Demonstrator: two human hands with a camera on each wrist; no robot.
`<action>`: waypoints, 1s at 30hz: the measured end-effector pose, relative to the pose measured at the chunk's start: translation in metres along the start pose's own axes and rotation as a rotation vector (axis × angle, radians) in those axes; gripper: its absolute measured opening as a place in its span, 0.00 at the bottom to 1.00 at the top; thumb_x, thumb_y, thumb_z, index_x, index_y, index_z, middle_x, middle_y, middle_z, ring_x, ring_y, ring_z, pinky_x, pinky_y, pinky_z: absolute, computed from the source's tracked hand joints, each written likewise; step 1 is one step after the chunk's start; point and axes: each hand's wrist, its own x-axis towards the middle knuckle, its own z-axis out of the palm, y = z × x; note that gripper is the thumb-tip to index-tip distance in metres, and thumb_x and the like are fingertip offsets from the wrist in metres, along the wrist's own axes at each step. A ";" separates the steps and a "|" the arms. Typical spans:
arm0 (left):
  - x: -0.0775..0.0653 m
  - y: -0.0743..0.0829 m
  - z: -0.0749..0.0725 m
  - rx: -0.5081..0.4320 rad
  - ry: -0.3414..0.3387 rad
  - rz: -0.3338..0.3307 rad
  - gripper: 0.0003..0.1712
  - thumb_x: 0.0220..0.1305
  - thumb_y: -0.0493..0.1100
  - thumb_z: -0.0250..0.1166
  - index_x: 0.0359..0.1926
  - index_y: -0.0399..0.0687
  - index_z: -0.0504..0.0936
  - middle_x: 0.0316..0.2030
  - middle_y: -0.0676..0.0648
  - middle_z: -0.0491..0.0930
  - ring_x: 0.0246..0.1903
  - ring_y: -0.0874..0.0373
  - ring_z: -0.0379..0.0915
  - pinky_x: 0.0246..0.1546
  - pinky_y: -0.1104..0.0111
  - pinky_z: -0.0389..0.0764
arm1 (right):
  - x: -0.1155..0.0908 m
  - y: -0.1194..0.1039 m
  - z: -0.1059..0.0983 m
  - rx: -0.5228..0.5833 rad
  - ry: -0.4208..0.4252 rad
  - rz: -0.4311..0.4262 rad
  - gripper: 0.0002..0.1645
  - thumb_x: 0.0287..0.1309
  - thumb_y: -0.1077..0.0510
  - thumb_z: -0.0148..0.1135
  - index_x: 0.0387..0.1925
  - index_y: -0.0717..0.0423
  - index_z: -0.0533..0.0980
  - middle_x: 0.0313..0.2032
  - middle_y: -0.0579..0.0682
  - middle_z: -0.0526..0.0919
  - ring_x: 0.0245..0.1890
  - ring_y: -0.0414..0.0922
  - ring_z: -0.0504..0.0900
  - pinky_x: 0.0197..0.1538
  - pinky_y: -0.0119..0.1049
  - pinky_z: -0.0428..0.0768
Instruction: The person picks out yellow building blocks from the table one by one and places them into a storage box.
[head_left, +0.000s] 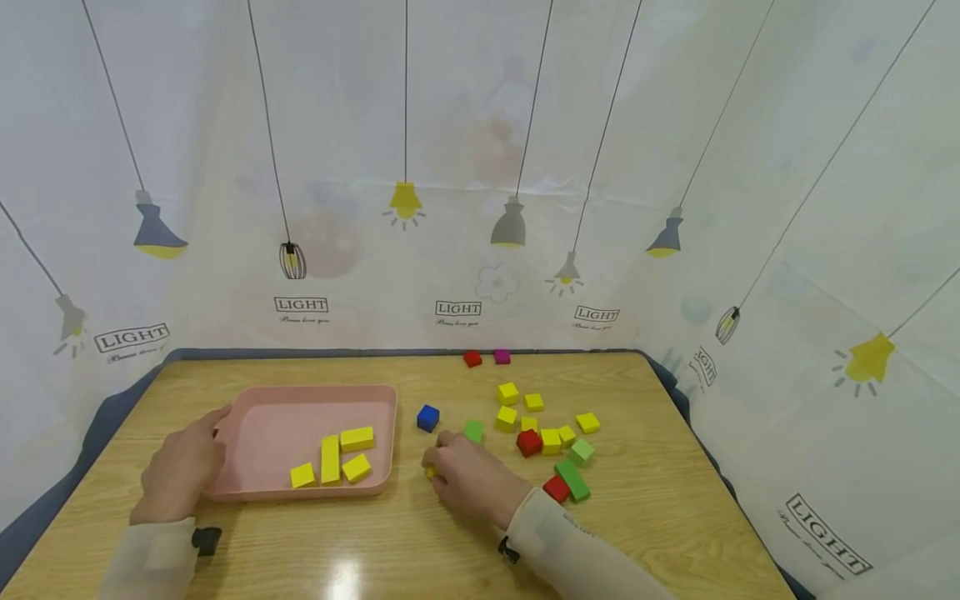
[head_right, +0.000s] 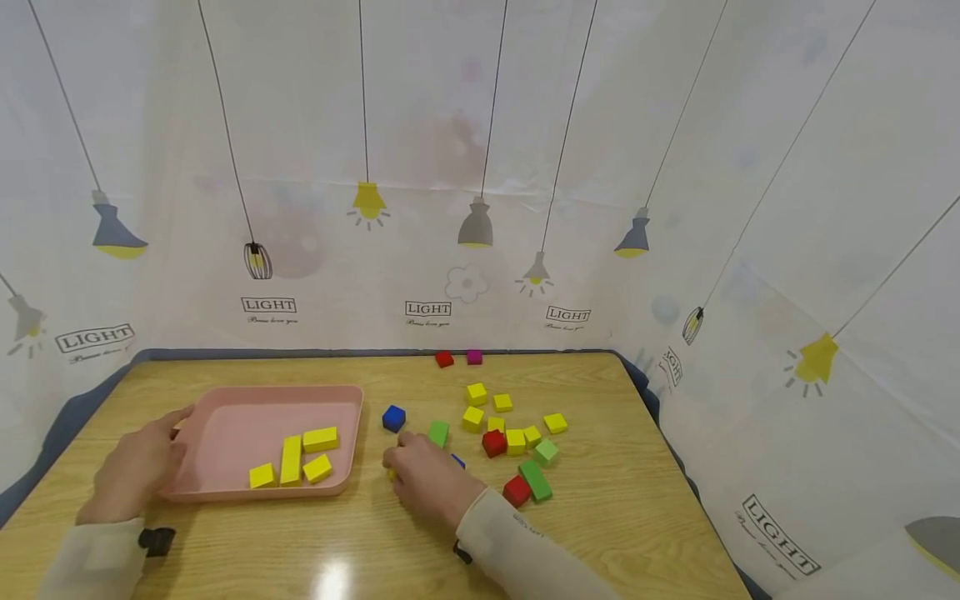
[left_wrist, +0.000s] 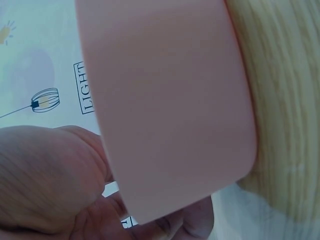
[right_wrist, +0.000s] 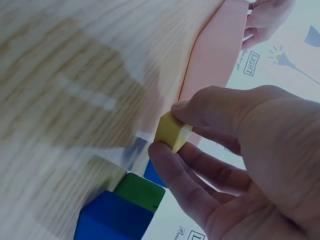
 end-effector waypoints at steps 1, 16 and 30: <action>0.001 0.000 0.000 -0.001 0.000 -0.003 0.41 0.84 0.33 0.51 0.93 0.40 0.55 0.82 0.19 0.66 0.54 0.32 0.77 0.43 0.47 0.76 | 0.000 -0.001 0.000 0.002 0.002 0.000 0.17 0.78 0.58 0.77 0.64 0.46 0.92 0.55 0.47 0.91 0.43 0.34 0.81 0.53 0.26 0.87; 0.001 0.000 -0.002 -0.007 0.007 0.001 0.41 0.83 0.34 0.51 0.93 0.40 0.56 0.82 0.19 0.67 0.54 0.32 0.78 0.43 0.48 0.77 | 0.018 -0.025 -0.009 -0.028 0.108 -0.051 0.17 0.81 0.57 0.74 0.65 0.50 0.90 0.56 0.47 0.91 0.46 0.37 0.83 0.57 0.28 0.88; -0.003 0.002 -0.002 -0.010 0.008 0.009 0.41 0.84 0.34 0.50 0.93 0.40 0.56 0.82 0.19 0.66 0.54 0.30 0.78 0.42 0.48 0.77 | 0.047 -0.057 -0.016 -0.002 0.143 -0.114 0.18 0.81 0.55 0.75 0.66 0.49 0.89 0.54 0.44 0.88 0.44 0.35 0.78 0.52 0.21 0.82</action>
